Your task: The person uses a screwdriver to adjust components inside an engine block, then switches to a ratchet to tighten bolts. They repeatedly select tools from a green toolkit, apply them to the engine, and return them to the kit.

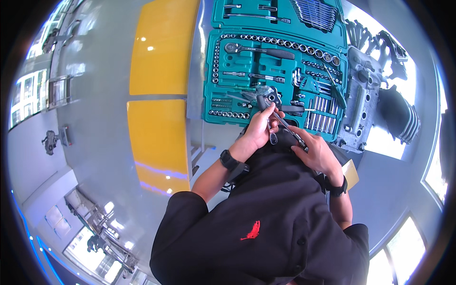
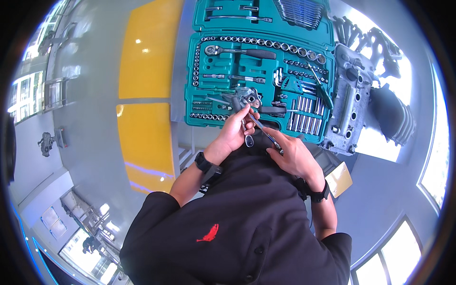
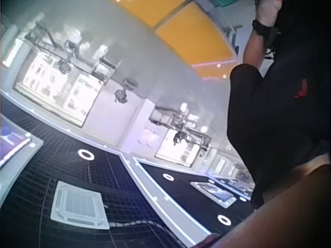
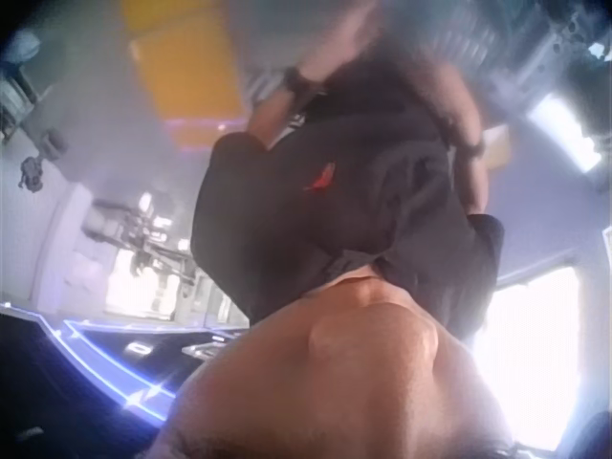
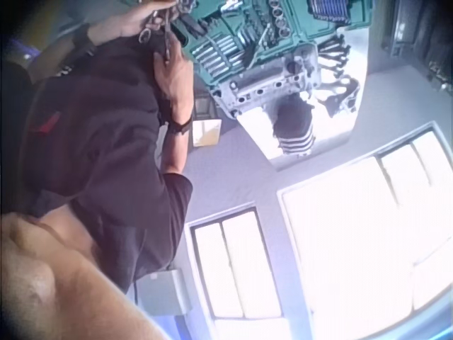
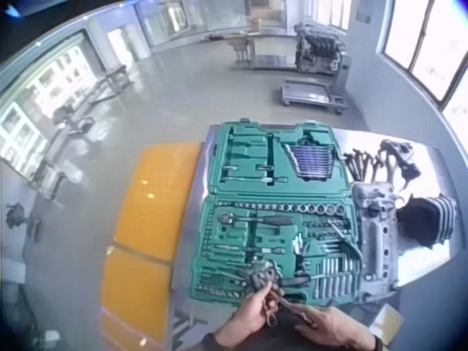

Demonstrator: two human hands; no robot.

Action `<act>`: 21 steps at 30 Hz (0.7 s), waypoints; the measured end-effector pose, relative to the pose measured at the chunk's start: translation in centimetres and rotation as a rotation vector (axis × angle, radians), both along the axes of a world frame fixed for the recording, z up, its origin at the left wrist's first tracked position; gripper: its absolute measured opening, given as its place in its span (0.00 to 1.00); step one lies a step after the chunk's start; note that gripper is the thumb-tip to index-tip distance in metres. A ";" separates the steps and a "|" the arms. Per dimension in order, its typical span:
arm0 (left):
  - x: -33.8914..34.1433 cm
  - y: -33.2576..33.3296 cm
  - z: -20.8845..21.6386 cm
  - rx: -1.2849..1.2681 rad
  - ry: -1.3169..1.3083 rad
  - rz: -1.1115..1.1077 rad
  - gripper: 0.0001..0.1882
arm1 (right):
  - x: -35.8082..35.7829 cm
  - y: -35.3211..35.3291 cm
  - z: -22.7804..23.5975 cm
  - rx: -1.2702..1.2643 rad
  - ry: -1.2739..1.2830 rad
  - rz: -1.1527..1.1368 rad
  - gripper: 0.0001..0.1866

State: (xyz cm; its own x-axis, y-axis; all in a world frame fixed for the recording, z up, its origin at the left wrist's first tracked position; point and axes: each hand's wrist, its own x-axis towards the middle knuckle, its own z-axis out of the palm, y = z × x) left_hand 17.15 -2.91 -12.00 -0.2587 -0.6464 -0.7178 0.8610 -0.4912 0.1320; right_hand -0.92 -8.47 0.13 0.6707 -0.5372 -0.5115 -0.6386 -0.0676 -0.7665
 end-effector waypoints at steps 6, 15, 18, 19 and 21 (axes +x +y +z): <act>-0.1 0.4 0.3 0.069 -0.008 0.091 0.15 | 0.6 0.4 0.4 0.007 0.103 0.012 0.27; 1.0 1.6 -0.7 0.077 0.080 0.106 0.13 | 1.6 1.4 -0.7 0.013 0.034 0.064 0.27; 0.9 1.7 -1.2 0.074 0.109 0.124 0.12 | 1.6 1.2 -0.8 0.033 0.062 0.089 0.28; 0.8 1.7 -1.3 0.066 0.116 0.133 0.12 | 1.7 1.1 -0.7 0.037 0.081 0.099 0.29; 0.5 1.6 -1.2 0.054 0.113 0.131 0.11 | 1.5 1.1 -0.4 0.033 0.100 0.080 0.29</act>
